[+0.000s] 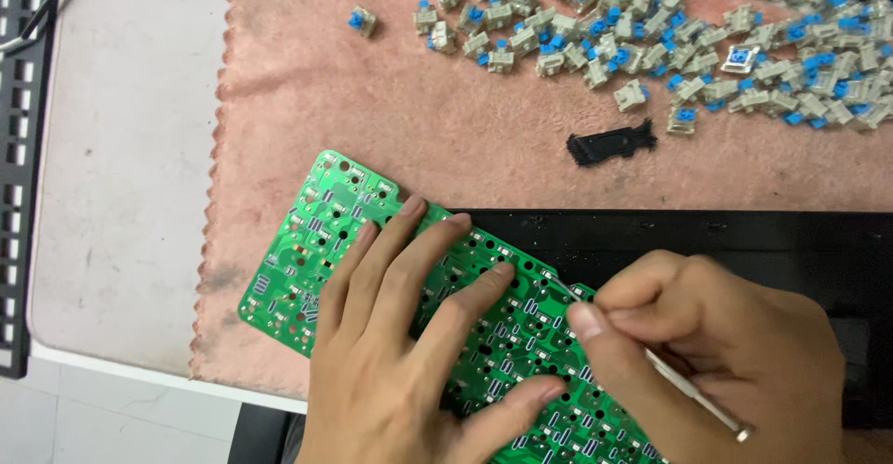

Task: The person uses a small metal tool to scrape or clean the surface of a green keyboard PCB. The person holds the PCB steady with one hand while working on specific areas with the tool.

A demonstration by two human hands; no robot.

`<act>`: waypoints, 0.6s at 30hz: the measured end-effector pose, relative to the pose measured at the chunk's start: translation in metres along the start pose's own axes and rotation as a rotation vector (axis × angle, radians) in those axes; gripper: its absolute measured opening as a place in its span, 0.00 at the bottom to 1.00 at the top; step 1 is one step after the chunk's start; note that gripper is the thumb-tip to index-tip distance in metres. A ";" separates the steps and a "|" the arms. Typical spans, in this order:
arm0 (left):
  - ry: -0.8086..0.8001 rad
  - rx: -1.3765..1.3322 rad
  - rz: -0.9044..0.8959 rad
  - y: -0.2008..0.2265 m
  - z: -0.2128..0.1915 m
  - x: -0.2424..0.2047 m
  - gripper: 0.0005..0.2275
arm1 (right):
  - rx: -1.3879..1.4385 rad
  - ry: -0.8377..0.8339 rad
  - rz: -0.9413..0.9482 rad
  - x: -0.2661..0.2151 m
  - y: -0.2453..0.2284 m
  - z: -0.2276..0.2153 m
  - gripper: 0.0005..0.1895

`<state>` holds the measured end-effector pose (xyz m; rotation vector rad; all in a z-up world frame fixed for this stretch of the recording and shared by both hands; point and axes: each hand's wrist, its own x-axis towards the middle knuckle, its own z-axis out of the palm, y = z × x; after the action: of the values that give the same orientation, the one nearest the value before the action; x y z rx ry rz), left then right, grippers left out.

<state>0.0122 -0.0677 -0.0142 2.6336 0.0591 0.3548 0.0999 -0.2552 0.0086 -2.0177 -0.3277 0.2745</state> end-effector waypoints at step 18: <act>0.016 -0.084 0.017 -0.004 -0.004 0.002 0.26 | 0.244 -0.119 0.104 -0.005 0.028 -0.011 0.15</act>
<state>0.0136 -0.0625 -0.0118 2.5501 0.0268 0.3763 0.1022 -0.2781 -0.0113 -1.7835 -0.2510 0.4779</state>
